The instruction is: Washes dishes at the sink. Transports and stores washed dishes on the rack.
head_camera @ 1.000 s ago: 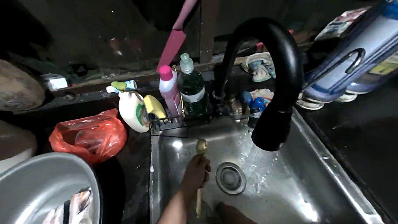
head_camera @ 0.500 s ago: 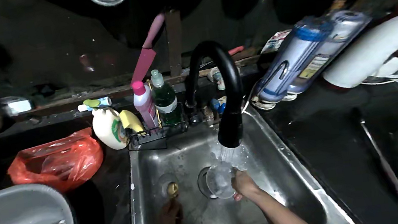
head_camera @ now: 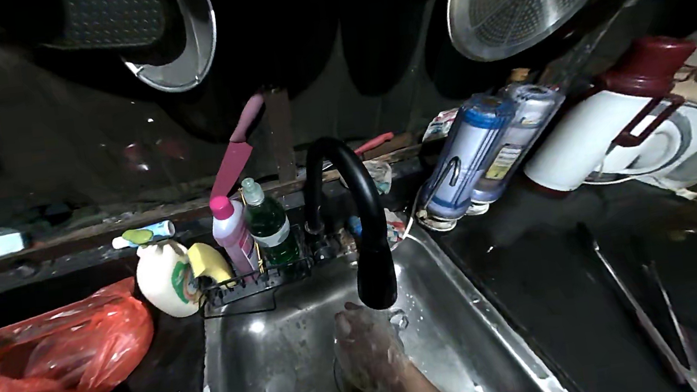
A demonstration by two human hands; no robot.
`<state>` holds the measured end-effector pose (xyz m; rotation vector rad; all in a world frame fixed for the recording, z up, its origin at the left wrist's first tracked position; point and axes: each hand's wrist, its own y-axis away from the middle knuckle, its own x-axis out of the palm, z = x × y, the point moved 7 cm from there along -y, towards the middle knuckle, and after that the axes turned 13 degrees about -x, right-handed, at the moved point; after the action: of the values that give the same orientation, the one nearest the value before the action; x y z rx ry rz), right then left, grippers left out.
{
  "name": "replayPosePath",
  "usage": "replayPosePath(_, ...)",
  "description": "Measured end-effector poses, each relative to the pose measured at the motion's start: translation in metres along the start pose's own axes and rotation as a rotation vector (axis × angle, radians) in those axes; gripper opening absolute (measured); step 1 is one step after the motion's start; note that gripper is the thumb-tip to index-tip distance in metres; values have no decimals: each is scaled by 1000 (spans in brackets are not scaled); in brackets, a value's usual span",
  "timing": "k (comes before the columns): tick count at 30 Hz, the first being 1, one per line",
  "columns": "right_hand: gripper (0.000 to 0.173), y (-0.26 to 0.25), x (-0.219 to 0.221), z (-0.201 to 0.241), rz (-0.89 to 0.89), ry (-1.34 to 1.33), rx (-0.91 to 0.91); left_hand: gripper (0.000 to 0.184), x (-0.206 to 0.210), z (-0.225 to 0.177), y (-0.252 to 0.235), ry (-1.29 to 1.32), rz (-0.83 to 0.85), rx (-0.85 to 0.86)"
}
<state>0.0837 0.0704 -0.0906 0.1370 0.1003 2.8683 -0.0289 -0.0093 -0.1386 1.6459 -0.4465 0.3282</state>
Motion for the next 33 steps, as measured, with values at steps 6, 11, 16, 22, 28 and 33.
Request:
replayPosePath(6,45,8,5,26,11,-146,-27,19,9,-28,5,-10,-101,96)
replayPosePath(11,32,20,-24,-5,53,-238,99,32,-28,-26,-13,97,-56,78)
replayPosePath(16,23,32,-25,-1,129,-362,71,35,-42,-7,-10,68,-3,-8)
replayPosePath(22,30,30,-45,-14,51,-413,-17,29,-45,-4,-4,60,-22,-10)
replayPosePath(28,25,23,-61,-3,-228,-405,64,26,-52,-13,4,102,-63,43)
replayPosePath(33,34,29,-58,2,92,255,434,25,-62,-11,4,133,-57,43)
